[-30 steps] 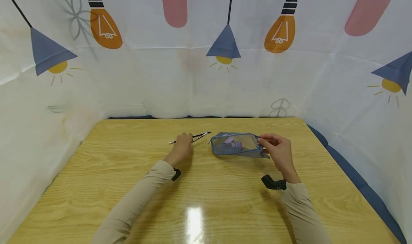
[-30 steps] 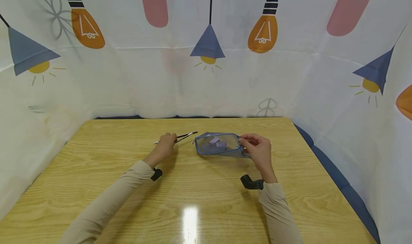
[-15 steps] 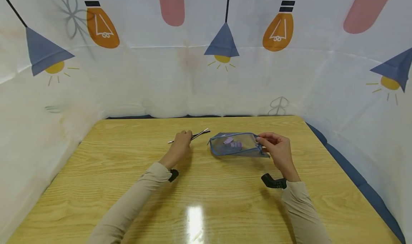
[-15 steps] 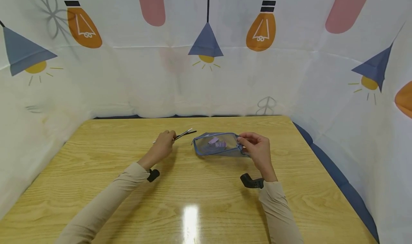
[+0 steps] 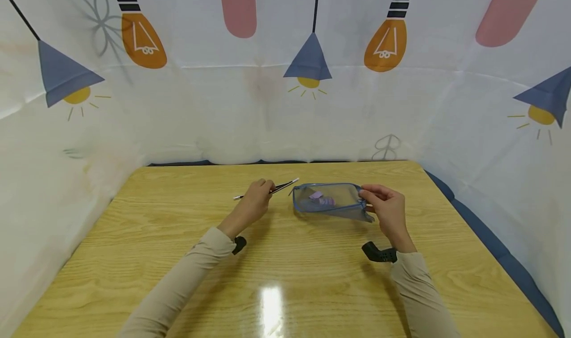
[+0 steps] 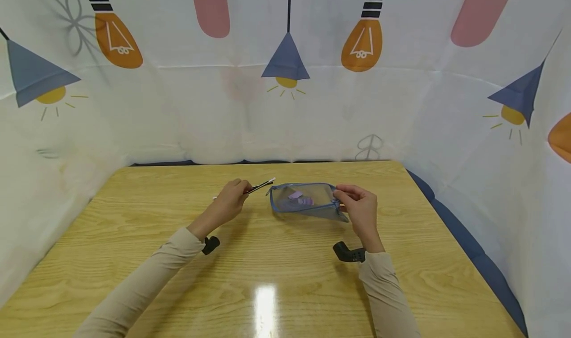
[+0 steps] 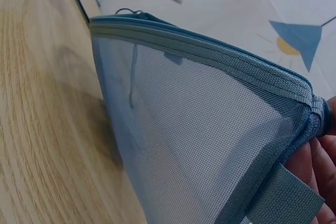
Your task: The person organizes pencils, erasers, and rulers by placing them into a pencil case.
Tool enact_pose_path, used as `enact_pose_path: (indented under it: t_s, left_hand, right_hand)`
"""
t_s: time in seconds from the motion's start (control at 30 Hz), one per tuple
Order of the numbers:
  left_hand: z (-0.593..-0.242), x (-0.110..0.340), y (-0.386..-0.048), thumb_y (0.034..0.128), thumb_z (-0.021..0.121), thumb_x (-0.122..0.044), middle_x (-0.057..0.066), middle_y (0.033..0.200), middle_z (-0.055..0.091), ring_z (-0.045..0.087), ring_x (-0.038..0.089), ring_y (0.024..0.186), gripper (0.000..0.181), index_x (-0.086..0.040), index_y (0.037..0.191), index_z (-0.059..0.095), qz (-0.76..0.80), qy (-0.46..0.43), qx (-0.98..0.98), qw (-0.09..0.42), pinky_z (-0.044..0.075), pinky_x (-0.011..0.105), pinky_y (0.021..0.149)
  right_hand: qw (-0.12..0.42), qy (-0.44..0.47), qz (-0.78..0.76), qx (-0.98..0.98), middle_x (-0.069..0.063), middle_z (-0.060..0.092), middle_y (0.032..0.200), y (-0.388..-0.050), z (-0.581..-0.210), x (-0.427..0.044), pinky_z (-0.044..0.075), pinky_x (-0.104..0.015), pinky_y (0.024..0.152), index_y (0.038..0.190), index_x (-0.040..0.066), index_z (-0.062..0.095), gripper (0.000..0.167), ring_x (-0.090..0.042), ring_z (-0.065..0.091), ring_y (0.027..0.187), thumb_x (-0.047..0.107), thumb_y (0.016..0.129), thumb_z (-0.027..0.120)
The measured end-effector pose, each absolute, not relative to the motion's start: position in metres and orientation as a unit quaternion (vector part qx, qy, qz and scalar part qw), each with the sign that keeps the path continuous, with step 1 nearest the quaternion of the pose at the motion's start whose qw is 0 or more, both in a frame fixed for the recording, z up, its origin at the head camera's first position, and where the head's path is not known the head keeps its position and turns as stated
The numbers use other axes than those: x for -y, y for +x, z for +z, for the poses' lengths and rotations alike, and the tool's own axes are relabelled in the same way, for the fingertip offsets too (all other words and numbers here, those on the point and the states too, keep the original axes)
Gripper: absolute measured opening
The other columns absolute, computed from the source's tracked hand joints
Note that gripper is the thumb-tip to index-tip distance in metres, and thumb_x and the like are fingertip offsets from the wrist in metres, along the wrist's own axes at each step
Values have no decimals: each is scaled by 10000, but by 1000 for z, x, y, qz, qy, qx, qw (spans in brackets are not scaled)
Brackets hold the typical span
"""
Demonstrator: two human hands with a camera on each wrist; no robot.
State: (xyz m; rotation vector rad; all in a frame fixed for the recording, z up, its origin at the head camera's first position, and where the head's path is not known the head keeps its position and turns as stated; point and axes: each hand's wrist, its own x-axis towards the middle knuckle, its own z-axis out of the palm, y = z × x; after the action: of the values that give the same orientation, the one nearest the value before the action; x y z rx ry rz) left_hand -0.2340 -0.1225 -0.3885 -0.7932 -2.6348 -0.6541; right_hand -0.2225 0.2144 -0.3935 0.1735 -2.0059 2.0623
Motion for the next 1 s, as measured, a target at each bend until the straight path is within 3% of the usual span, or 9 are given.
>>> enact_pose_path:
  t_s: [0.53, 1.0]
  left_hand:
    - [-379, 116, -234, 909, 605, 84, 134, 905, 579, 561, 289, 817, 92, 49, 994, 600, -265, -346, 868, 236, 480, 402, 717]
    - [-370, 118, -233, 859, 654, 107, 138, 905, 602, 602, 209, 743, 166, 49, 1008, 609, -324, -352, 827, 296, 521, 281, 624]
  right_hand:
    - [132, 0, 725, 677, 5, 708, 749, -223, -390, -212, 547, -251, 554, 1022, -149, 668, 263, -91, 652, 617, 47, 860, 735]
    - [117, -13, 723, 681, -1, 708, 757, -223, -390, -212, 547, -252, 553, 1032, -142, 667, 269, -93, 646, 613, 54, 861, 735]
